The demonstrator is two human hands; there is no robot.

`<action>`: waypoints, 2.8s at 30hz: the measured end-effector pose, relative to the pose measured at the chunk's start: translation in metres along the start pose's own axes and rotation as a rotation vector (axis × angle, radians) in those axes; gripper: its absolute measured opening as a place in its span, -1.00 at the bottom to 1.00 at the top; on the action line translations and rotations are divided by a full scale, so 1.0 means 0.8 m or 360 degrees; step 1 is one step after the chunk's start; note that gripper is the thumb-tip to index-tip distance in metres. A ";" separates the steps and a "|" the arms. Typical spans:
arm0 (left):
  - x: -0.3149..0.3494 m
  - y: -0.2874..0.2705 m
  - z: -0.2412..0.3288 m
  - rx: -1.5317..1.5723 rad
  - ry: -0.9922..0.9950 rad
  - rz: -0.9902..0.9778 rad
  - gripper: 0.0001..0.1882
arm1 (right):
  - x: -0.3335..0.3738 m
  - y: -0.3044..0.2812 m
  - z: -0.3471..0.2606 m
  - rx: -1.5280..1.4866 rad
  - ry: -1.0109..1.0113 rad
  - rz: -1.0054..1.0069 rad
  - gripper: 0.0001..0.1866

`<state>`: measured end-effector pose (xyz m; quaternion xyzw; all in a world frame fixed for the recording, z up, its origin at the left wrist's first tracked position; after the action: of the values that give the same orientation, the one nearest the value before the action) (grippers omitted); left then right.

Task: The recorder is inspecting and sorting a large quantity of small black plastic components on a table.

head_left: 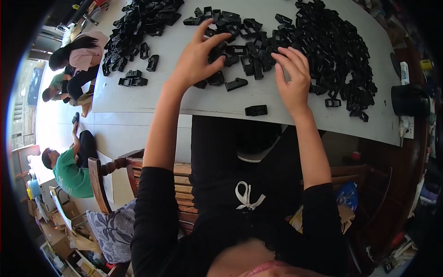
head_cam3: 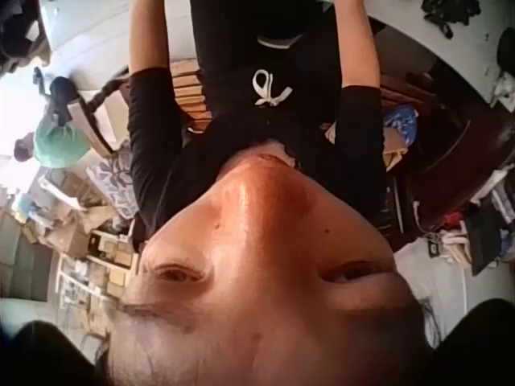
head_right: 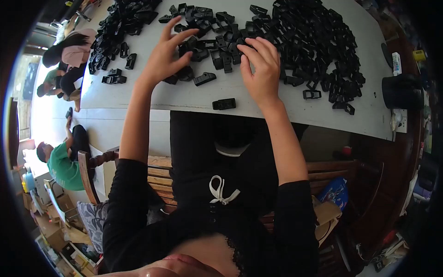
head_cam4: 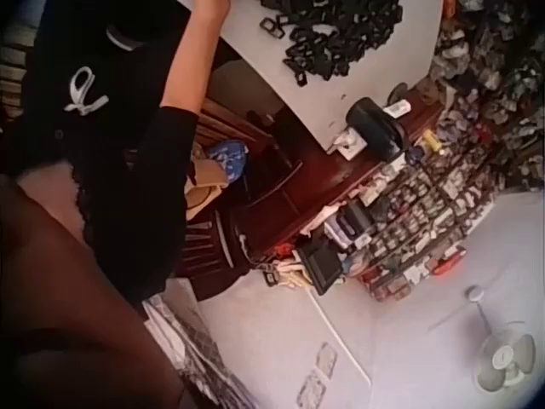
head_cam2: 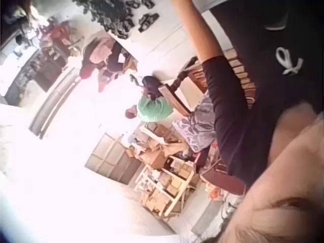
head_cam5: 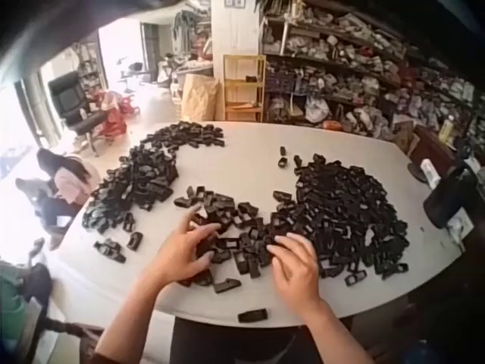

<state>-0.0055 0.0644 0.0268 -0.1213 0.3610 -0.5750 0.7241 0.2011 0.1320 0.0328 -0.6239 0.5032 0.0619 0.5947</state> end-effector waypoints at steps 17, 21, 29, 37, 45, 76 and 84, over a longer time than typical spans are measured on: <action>0.008 0.020 0.072 -0.0425 0.0322 0.0167 -0.73 | 0.012 0.012 -0.022 -0.1055 0.0460 -0.0424 -0.66; 0.020 0.040 0.092 -0.0076 0.0321 0.0109 -0.70 | 0.028 0.038 -0.022 -0.1465 0.0680 -0.0578 -0.73; 0.035 0.055 0.082 -0.0403 0.0138 -0.0018 -0.70 | 0.075 0.016 0.014 -0.1377 0.0845 -0.0472 -0.81; 0.047 0.066 0.088 -0.0312 -0.0175 -0.0143 -0.73 | 0.091 -0.015 -0.042 -0.0991 0.0275 -0.0652 -0.84; 0.095 0.084 0.055 0.0837 -0.0436 0.0000 -0.62 | 0.117 -0.011 -0.008 -0.1721 0.0893 -0.0521 -0.81; 0.099 0.080 0.077 0.0402 -0.0198 0.0005 -0.66 | 0.085 -0.024 -0.072 -0.0261 -0.0447 -0.0403 -0.65; 0.115 -0.030 0.050 -0.0320 -0.0191 0.0444 -0.56 | 0.007 -0.001 -0.090 -0.0423 -0.0375 -0.0554 -0.84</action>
<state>0.0101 -0.0373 0.0339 -0.1759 0.3861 -0.4219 0.8012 0.1671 0.0711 0.0500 -0.7624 0.3028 0.0967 0.5637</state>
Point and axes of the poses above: each hand's wrist, its own x-axis away from the middle knuckle, its own y-axis out of the palm, z = x × y, the point moved 7 cm from there along -x, towards the middle knuckle, and after that the axes turned 11 degrees about x, right-handed, at the moved point
